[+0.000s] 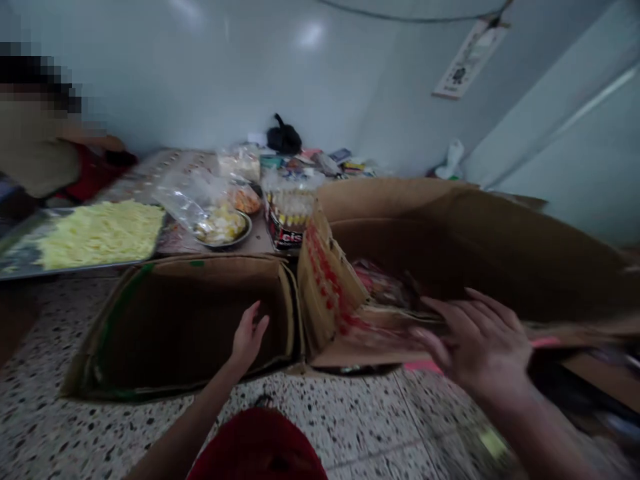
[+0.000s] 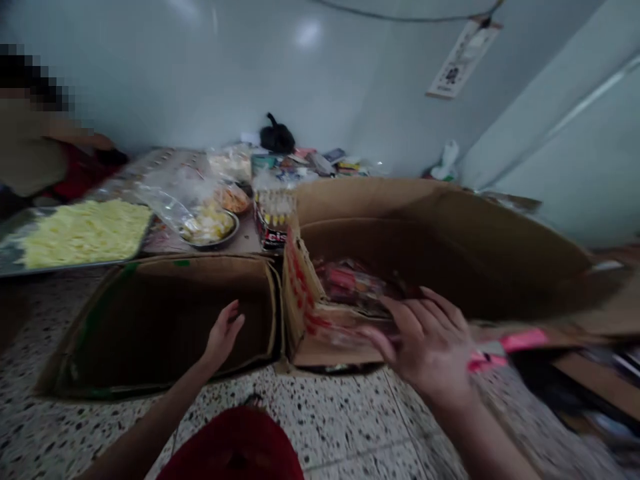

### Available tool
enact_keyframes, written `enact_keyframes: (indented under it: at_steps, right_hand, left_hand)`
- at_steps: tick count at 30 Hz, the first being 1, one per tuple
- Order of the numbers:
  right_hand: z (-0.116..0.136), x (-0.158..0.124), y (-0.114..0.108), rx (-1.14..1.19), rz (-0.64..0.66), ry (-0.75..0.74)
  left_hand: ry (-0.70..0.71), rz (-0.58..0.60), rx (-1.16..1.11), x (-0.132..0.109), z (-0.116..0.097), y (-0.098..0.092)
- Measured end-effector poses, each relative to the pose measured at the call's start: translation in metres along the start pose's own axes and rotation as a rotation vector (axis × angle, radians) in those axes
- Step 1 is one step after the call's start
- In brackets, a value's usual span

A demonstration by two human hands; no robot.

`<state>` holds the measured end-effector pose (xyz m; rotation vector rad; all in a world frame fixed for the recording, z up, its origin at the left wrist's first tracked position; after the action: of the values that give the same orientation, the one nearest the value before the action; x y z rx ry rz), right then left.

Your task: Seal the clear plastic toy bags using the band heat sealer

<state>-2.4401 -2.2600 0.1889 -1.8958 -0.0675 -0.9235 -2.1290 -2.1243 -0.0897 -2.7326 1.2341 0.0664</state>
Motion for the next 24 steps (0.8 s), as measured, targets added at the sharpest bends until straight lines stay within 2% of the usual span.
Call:
enact_keyframes:
  at_steps: [2,3,6,9,15,20,24]
  right_hand:
    - [0.002,0.012,0.002,-0.151,-0.037,-0.104]
    - [0.003,0.015,0.003,-0.196,-0.052,-0.111]
    - [0.001,0.015,0.007,-0.218,-0.024,-0.1]
    - [-0.012,0.014,0.011,-0.258,0.001,-0.036]
    - [-0.052,0.025,0.012,-0.311,-0.012,0.086]
    - [-0.084,0.022,-0.01,-0.308,-0.096,0.072]
    - [-0.128,-0.005,-0.036,-0.277,-0.187,0.047]
  left_hand:
    - [-0.115,0.16,-0.114,0.0,0.006,0.045]
    - [-0.191,0.224,-0.173,-0.002,0.011,0.063]
    - [-0.409,0.356,-0.274,-0.009,0.024,0.098]
    - [-0.497,0.428,-0.285,-0.009,0.034,0.113]
    - [-0.544,0.5,-0.291,-0.012,0.045,0.132]
    - [-0.609,0.517,-0.275,-0.025,0.051,0.149]
    - [-0.633,0.498,-0.251,-0.037,0.05,0.158]
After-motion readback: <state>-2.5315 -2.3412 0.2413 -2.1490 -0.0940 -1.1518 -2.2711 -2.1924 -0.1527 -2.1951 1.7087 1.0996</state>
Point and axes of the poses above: each hand's wrist, its own x-axis towards the middle knuckle, its own y-axis out of the palm, z = x × y, the point moved 2 cm from there along x, towards the middle knuckle, and after that the axes turned 1 degree about z, right-handed, at the moved point
